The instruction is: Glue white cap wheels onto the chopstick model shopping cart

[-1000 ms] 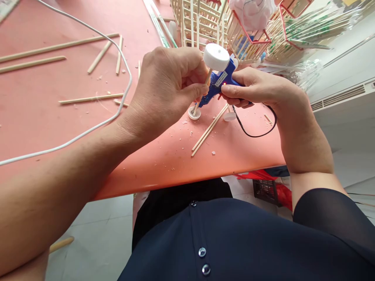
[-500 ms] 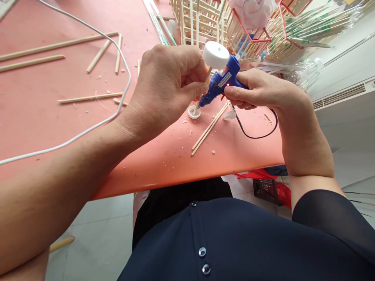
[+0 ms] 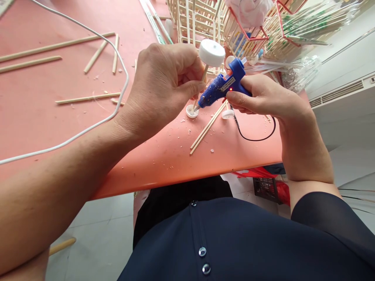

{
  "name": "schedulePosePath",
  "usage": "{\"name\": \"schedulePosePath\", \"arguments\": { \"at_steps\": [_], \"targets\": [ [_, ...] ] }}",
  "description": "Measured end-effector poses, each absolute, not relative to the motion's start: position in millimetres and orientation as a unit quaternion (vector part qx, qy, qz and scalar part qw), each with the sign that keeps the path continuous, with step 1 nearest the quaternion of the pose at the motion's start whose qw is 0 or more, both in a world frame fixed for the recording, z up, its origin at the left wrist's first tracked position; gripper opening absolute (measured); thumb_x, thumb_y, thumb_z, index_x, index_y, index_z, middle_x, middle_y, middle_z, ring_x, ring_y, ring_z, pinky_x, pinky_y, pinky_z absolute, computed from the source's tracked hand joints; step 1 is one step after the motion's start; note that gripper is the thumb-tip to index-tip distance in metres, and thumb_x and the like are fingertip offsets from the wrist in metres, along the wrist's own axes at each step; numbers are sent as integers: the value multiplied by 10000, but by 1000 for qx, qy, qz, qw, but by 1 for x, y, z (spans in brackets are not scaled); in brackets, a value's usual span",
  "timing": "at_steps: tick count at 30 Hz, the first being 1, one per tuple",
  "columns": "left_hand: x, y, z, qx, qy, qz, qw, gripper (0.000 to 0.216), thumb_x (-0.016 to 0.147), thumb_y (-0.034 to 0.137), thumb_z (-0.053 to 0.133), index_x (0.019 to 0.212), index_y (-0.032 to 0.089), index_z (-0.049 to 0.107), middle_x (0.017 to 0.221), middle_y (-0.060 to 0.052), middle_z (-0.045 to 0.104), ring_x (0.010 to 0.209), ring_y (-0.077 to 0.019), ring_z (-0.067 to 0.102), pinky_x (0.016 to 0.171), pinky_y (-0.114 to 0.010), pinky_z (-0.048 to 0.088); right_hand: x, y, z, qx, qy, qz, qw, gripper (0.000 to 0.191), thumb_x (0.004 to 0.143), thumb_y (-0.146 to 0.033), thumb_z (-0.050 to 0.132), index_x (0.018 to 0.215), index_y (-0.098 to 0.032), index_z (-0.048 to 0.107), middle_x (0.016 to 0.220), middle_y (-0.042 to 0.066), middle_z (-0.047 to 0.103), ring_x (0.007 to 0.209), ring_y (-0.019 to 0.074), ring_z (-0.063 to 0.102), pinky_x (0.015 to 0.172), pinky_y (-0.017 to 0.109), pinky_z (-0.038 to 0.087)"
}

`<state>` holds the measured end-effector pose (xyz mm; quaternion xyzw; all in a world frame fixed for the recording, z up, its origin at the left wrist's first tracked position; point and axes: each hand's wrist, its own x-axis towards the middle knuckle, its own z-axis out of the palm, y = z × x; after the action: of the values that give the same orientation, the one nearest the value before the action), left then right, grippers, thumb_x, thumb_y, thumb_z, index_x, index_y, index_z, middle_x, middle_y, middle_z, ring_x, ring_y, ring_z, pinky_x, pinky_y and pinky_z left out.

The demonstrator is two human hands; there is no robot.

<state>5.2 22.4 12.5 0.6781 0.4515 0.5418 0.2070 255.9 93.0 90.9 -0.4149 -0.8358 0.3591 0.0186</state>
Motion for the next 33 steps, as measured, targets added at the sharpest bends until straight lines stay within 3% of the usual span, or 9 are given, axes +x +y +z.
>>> {"name": "schedulePosePath", "arguments": {
  "at_steps": [5,11,20,27,33],
  "targets": [
    [5,23,12,676,447,545,213,186,747,82,707,788,264,704,797,32,765,746,-165,709,700,-328,521,254,86,93,-421,-846,326,35,495,1037,-586,816,784,-262,539,689,0,536,671,170,477,556,338,351],
    [5,25,10,675,446,547,215,165,742,112,714,782,271,705,785,29,756,740,-176,701,699,-346,518,249,81,96,-436,-855,281,-6,474,1063,-592,745,773,-278,541,702,8,586,691,194,519,584,366,407],
    [5,24,11,673,445,550,216,199,735,66,723,781,260,714,788,44,764,734,-175,702,709,-347,495,254,81,89,-415,-855,310,34,440,1006,-507,838,769,-265,556,705,-10,525,703,175,440,611,343,319],
    [6,24,12,668,450,552,215,286,724,-28,780,766,249,721,770,48,752,724,-161,678,699,-349,455,249,69,91,-395,-866,304,45,387,1027,-493,778,801,-278,549,733,0,510,816,209,472,708,338,398],
    [6,24,11,675,449,553,193,205,753,46,768,771,248,736,761,58,764,697,-145,672,663,-316,467,246,61,91,-400,-870,279,69,348,1009,-472,805,856,-276,562,771,12,507,867,238,513,766,357,434]
  ]
}}
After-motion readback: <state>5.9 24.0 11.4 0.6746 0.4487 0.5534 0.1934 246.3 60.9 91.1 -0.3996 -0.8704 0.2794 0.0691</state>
